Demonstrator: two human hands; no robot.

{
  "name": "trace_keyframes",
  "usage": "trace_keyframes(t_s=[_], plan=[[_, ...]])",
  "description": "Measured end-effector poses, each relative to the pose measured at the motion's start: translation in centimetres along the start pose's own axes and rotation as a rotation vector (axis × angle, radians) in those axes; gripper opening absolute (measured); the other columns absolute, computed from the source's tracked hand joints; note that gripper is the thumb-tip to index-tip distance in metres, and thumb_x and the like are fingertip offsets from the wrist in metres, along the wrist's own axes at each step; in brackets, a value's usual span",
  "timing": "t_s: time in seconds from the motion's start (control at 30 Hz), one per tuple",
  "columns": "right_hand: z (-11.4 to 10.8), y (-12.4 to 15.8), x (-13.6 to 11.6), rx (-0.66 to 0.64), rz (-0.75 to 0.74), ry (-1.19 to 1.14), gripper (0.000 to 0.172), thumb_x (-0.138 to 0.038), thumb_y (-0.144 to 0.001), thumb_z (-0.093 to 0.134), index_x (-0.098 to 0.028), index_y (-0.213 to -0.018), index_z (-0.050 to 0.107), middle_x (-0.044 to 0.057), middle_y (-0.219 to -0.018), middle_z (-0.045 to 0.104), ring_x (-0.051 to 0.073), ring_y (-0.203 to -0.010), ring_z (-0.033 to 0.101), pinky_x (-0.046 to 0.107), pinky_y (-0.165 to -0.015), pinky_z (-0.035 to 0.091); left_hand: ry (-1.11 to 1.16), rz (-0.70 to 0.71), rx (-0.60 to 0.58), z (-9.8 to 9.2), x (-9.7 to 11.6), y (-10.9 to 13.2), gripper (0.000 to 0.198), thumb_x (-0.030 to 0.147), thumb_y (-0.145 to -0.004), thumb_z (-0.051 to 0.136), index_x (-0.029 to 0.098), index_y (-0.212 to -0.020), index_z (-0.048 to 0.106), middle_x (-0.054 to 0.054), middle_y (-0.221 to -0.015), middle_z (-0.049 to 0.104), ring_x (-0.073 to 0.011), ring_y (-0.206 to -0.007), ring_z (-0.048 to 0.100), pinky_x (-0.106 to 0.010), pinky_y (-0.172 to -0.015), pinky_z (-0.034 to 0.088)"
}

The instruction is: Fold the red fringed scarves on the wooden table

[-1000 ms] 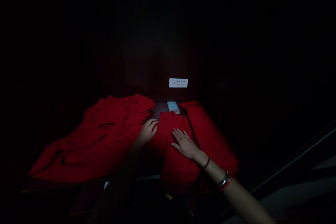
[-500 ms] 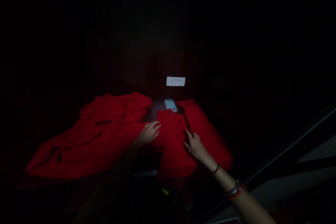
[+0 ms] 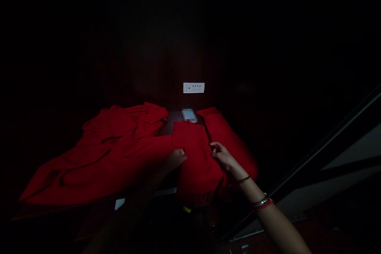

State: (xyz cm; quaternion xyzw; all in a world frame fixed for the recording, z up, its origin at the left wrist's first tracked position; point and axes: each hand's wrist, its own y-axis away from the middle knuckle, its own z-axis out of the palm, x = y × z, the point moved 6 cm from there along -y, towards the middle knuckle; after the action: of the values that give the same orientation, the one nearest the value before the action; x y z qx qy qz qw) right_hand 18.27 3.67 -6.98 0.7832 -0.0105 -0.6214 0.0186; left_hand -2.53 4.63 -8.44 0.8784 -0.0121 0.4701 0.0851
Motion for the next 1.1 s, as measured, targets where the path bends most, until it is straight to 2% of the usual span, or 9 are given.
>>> trace_keyframes(t_s=[0.17,0.2,0.3,0.43,0.53,0.67,0.83,0.97,1.1], plan=[[0.6,0.5,0.5,-0.13,0.153,-0.197,0.032,-0.019,-0.068,0.042,-0.018,-0.1,0.043,0.004,-0.077,0.058,0.014,-0.063,0.056,0.027,-0.057,0.046,0.187,-0.045,-0.045,-0.2,-0.1,0.3,0.008,0.023,-0.069,0.044,0.017,-0.065,0.044,0.007,-0.051,0.045,-0.0068,-0.048,0.049,-0.018,-0.049,0.039],[0.7,0.4,0.4,-0.157,0.144,-0.195,0.032,-0.019,-0.069,0.039,-0.018,-0.102,0.043,0.007,-0.083,0.059,0.015,-0.067,0.058,0.029,-0.06,0.047,0.209,-0.055,-0.035,-0.3,-0.3,0.3,0.005,0.021,-0.068,0.045,0.017,-0.07,0.046,0.006,-0.053,0.047,-0.0064,-0.047,0.049,-0.018,-0.048,0.039],[0.7,-0.2,0.3,-0.178,0.069,-0.156,0.036,-0.016,-0.07,0.035,-0.018,-0.106,0.042,0.011,-0.09,0.06,0.017,-0.073,0.059,0.032,-0.066,0.047,0.237,-0.063,0.002,-0.8,-0.6,0.1,0.018,0.013,-0.065,0.046,0.017,-0.082,0.049,0.005,-0.06,0.054,-0.0063,-0.047,0.05,-0.017,-0.046,0.039],[0.4,-0.8,0.7,-0.078,0.035,-0.201,0.038,-0.016,-0.064,0.042,-0.016,-0.102,0.047,0.007,-0.075,0.06,0.016,-0.065,0.057,0.031,-0.063,0.047,0.152,0.023,0.033,-1.3,-0.5,-0.1,0.021,0.006,-0.06,0.047,0.016,-0.075,0.057,0.001,-0.073,0.062,-0.0104,-0.063,0.057,-0.021,-0.057,0.044],[0.0,-0.9,0.8,0.053,0.025,-0.194,0.039,-0.015,-0.057,0.046,-0.014,-0.095,0.051,0.0,-0.063,0.056,0.013,-0.057,0.054,0.026,-0.058,0.045,0.041,0.065,0.084,-1.9,-0.5,-0.1,0.022,0.005,-0.059,0.049,0.016,-0.075,0.062,-0.001,-0.081,0.065,-0.014,-0.076,0.058,-0.025,-0.067,0.045],[-0.7,-0.6,-0.2,0.205,-0.053,0.054,0.033,-0.011,-0.053,0.042,-0.013,-0.081,0.059,-0.001,-0.058,0.055,0.012,-0.051,0.05,0.023,-0.051,0.04,-0.01,0.053,0.086,-1.8,-1.2,0.3,0.025,0.006,-0.059,0.051,0.016,-0.078,0.063,-0.001,-0.081,0.066,-0.0154,-0.075,0.059,-0.026,-0.068,0.046],[0.2,0.4,-1.7,0.132,-0.27,0.519,0.038,-0.002,-0.05,0.034,-0.017,-0.071,0.061,0.0,-0.068,0.061,0.013,-0.068,0.055,0.023,-0.065,0.041,-0.147,0.068,0.1,-1.4,-1.4,0.8,0.029,0.007,-0.059,0.055,0.015,-0.086,0.062,-0.004,-0.089,0.064,-0.017,-0.084,0.058,-0.025,-0.073,0.044],[0.6,1.3,-1.7,0.092,-0.286,0.711,0.039,0.0,-0.055,0.037,-0.015,-0.083,0.06,0.005,-0.084,0.062,0.014,-0.079,0.055,0.023,-0.073,0.04,-0.209,0.098,0.105,-1.1,-0.9,1.1,0.03,0.007,-0.057,0.058,0.014,-0.087,0.061,-0.006,-0.099,0.061,-0.0167,-0.093,0.054,-0.024,-0.081,0.04],[0.0,1.3,-2.0,0.104,-0.182,0.791,0.034,-0.012,-0.069,0.044,-0.011,-0.101,0.053,0.011,-0.1,0.057,0.017,-0.091,0.052,0.024,-0.08,0.037,-0.112,0.011,0.071,-0.9,-1.4,1.1,0.034,0.008,-0.06,0.056,0.013,-0.094,0.058,-0.004,-0.09,0.062,-0.014,-0.082,0.057,-0.02,-0.069,0.043]])
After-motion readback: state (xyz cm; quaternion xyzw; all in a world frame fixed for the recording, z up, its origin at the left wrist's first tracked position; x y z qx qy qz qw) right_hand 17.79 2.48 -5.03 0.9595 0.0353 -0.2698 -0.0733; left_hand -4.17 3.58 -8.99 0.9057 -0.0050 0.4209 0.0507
